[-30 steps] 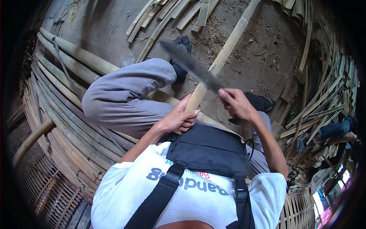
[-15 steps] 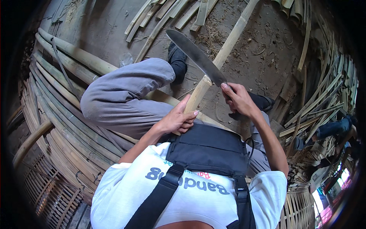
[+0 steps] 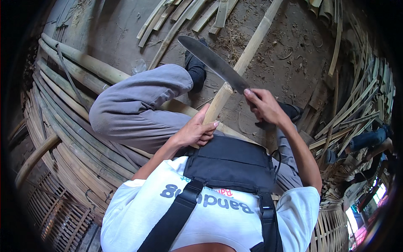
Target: Shaving a thin strip of bamboo using a knife to smooth its surface.
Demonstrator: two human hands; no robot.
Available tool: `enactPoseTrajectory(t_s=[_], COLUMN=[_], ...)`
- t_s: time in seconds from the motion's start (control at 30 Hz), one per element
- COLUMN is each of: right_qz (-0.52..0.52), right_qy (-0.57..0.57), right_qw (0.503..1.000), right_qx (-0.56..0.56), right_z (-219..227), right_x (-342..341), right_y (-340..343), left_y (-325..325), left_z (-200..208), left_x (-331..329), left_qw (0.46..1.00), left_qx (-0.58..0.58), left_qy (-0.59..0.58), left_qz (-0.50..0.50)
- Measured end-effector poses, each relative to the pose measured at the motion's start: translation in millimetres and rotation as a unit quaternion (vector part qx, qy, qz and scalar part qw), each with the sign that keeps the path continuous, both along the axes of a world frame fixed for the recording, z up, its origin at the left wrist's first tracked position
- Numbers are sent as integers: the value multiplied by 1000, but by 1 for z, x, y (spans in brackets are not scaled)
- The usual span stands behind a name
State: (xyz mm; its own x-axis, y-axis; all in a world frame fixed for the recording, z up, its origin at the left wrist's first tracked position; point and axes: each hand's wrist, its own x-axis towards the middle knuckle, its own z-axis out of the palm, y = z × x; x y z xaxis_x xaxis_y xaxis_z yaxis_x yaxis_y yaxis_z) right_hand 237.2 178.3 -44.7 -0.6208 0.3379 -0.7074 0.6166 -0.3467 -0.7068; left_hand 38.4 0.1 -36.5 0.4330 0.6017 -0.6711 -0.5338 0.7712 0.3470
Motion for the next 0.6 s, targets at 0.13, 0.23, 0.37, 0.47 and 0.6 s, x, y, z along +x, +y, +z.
enactPoseTrajectory(t_s=[0.13,0.23,0.37,0.47,0.6], right_qz=[-53,104,-56,18,21], right_qy=[-9,2,-9,-7,-29], right_qw=[999,994,998,999,998], right_qx=[-8,40,3,40,59], right_z=[-7,7,-10,-1,5], right_x=[1,-1,0,0,-5], right_y=[-1,-13,3,-12,4], left_y=[2,-1,-2,-1,0], left_z=[-1,-1,-4,-3,0], left_x=[2,1,3,2,5], left_qw=[1000,1000,1000,1000,1000], left_qx=[6,-10,3,1,5], left_qy=[18,-1,-3,5,23], left_qz=[3,9,16,16,8])
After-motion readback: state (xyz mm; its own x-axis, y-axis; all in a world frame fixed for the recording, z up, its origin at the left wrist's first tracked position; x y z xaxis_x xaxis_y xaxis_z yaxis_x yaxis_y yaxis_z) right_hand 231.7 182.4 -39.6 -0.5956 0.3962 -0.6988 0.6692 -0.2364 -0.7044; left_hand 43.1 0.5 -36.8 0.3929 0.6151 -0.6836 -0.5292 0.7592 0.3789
